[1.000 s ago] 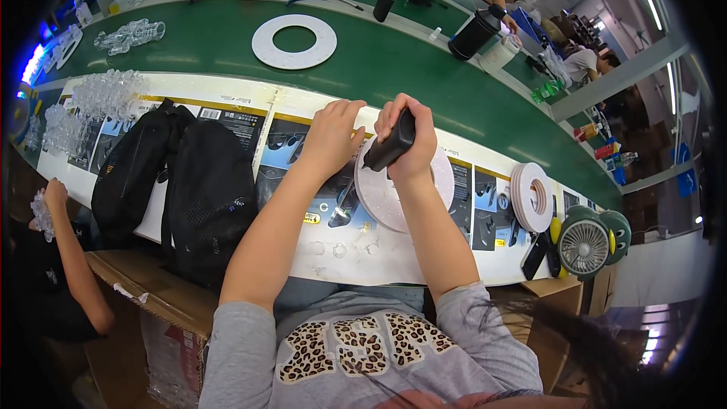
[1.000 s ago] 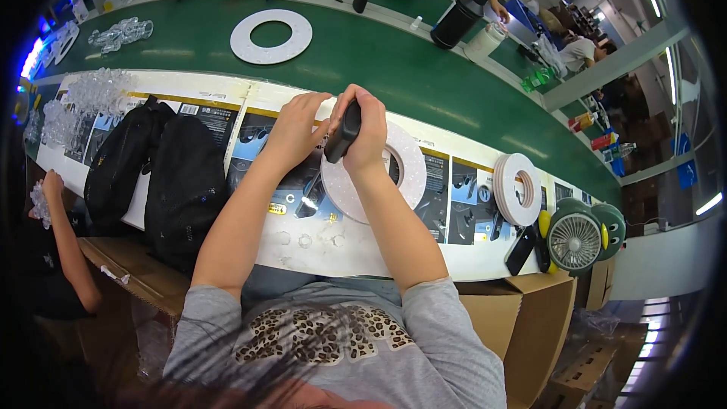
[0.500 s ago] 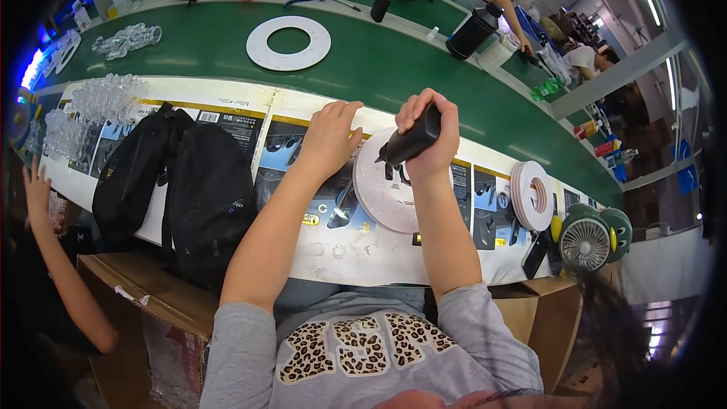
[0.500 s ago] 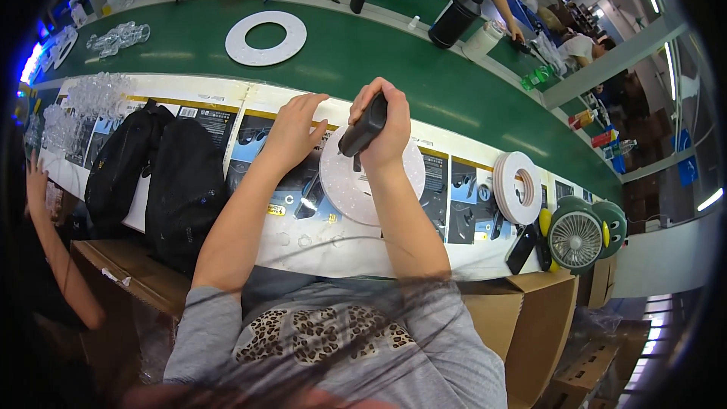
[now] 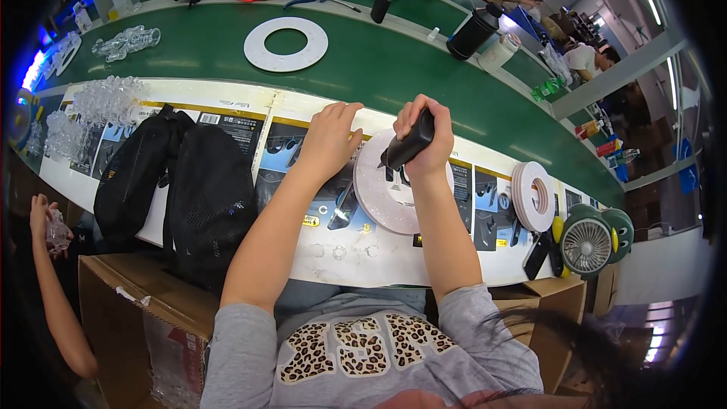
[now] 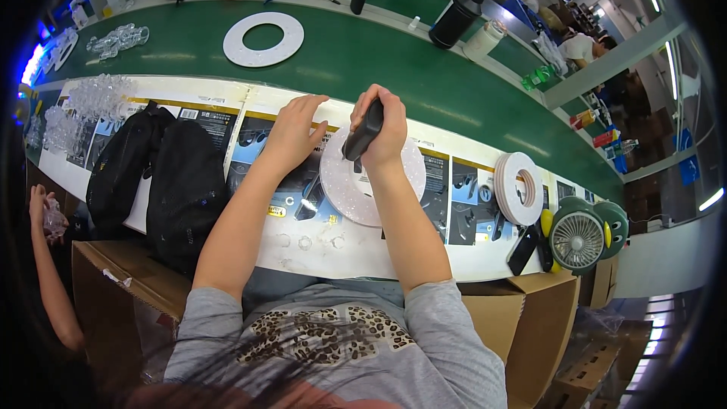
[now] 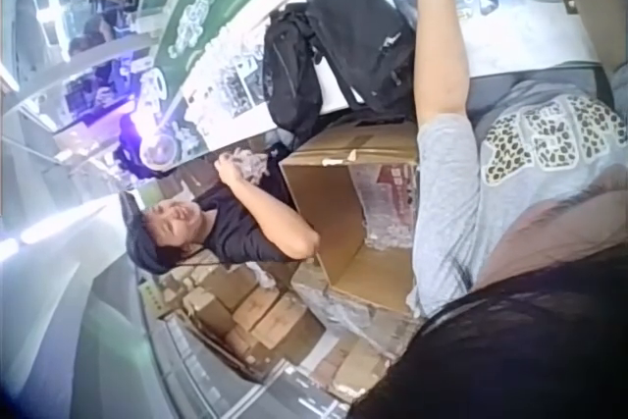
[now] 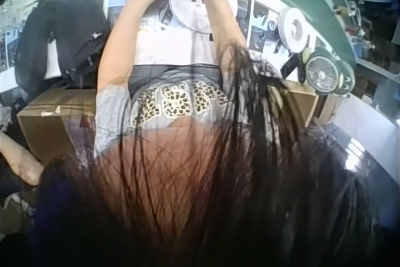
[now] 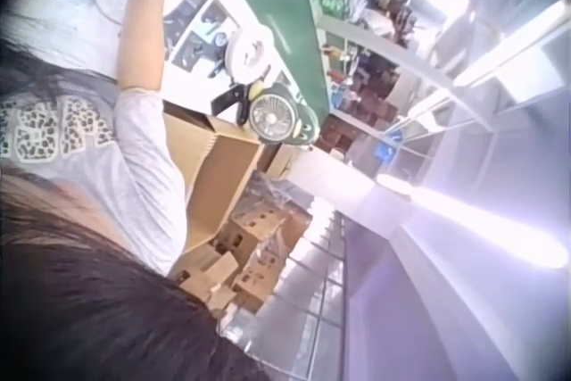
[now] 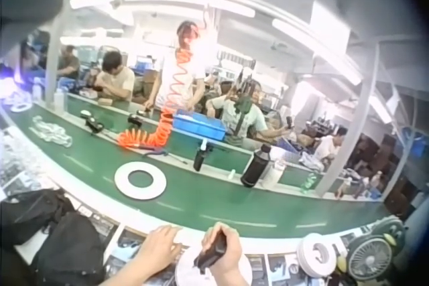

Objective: Applying adhesive to circular LED rings and assembling them into light fixture components at a factory workstation.

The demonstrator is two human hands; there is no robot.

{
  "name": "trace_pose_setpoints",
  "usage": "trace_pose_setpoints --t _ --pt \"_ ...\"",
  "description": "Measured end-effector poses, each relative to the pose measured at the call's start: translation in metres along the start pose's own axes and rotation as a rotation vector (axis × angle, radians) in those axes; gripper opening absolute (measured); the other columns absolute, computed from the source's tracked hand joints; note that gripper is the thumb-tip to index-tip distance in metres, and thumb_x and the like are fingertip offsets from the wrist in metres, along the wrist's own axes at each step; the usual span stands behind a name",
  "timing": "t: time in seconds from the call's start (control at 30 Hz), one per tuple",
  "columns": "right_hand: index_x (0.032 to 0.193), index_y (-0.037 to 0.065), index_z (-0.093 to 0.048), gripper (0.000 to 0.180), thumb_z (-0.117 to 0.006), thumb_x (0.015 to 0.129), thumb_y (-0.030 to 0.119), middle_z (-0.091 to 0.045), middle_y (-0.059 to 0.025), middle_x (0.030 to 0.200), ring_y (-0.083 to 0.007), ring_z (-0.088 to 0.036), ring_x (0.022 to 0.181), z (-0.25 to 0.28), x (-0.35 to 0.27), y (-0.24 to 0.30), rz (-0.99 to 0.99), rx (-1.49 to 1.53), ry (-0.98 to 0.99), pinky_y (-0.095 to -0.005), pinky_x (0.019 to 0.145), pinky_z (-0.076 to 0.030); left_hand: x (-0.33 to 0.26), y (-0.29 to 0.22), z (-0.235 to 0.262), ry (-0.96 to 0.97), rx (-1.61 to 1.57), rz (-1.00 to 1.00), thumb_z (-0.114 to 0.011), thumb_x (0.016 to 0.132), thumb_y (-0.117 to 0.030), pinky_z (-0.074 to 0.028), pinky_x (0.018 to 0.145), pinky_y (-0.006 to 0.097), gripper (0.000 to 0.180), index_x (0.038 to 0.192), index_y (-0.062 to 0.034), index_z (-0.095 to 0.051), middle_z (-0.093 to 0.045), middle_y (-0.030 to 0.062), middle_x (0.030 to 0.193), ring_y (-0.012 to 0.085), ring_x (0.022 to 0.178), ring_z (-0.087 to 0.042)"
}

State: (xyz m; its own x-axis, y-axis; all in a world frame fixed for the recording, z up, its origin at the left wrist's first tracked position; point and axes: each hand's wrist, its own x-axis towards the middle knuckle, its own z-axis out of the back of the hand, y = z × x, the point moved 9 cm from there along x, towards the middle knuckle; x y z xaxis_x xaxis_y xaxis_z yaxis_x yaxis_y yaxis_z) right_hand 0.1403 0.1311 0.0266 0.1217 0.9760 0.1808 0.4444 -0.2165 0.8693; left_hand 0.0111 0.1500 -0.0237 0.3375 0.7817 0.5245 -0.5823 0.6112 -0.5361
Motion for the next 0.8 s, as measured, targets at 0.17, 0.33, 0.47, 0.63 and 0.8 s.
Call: trace_pose_setpoints --t 0.17,0.33,0.47,0.63,0.8 --pt "0.065 0.006 -0.041 0.034 -0.040 0.090 0.029 -0.041 -0.0061 0.055 -0.0155 -0.040 0.054 0.008 0.000 0.004 0.014 0.038 -0.075 -0.0279 0.055 -0.034 0.001 -0.003 0.002 -0.002 0.007 -0.003 -0.067 0.078 -0.011 -0.042 0.093 0.042 0.043 0.118 -0.0037 -0.053 -0.060 0.0148 0.112 0.0312 0.112 -0.053" --pt "0.068 0.007 -0.042 0.030 -0.042 0.089 0.028 -0.041 -0.0050 0.060 -0.0159 -0.040 0.057 0.036 0.003 0.011 0.053 0.110 -0.180 -0.0294 0.059 -0.037 0.005 -0.002 0.009 -0.035 0.027 -0.002 -0.065 0.080 -0.010 -0.042 0.093 0.042 0.039 0.117 -0.0033 -0.054 -0.060 0.0144 0.111 0.0311 0.112 -0.054" --pt "0.069 0.009 -0.045 0.028 -0.049 0.086 0.030 -0.043 -0.0040 0.062 -0.0172 -0.043 0.058 0.078 0.000 0.015 0.010 0.425 -0.314 -0.0309 0.061 -0.039 0.011 -0.009 0.030 -0.134 -0.047 0.015 -0.061 0.083 -0.006 -0.043 0.095 0.042 0.030 0.112 -0.0017 -0.058 -0.062 0.0152 0.111 0.0327 0.108 -0.056" --pt "0.072 0.009 -0.046 0.027 -0.056 0.083 0.031 -0.047 -0.0021 0.066 -0.0160 -0.048 0.063 0.123 -0.012 0.021 -0.070 0.771 -0.391 -0.0335 0.067 -0.041 0.007 -0.032 0.067 -0.259 -0.135 -0.060 -0.061 0.081 -0.005 -0.046 0.090 0.040 0.022 0.103 -0.0037 -0.063 -0.063 0.0139 0.108 0.0327 0.102 -0.059" --pt "0.091 0.001 -0.054 0.028 -0.058 0.083 0.028 -0.059 -0.0143 0.090 -0.0312 -0.053 0.087 0.209 -0.034 0.044 0.072 0.806 -0.168 -0.0430 0.086 -0.042 -0.012 -0.105 0.026 0.202 -0.214 -0.338 -0.081 0.067 -0.025 -0.040 0.099 0.043 0.055 0.116 -0.0095 -0.061 -0.057 0.0144 0.124 0.0339 0.118 -0.049"
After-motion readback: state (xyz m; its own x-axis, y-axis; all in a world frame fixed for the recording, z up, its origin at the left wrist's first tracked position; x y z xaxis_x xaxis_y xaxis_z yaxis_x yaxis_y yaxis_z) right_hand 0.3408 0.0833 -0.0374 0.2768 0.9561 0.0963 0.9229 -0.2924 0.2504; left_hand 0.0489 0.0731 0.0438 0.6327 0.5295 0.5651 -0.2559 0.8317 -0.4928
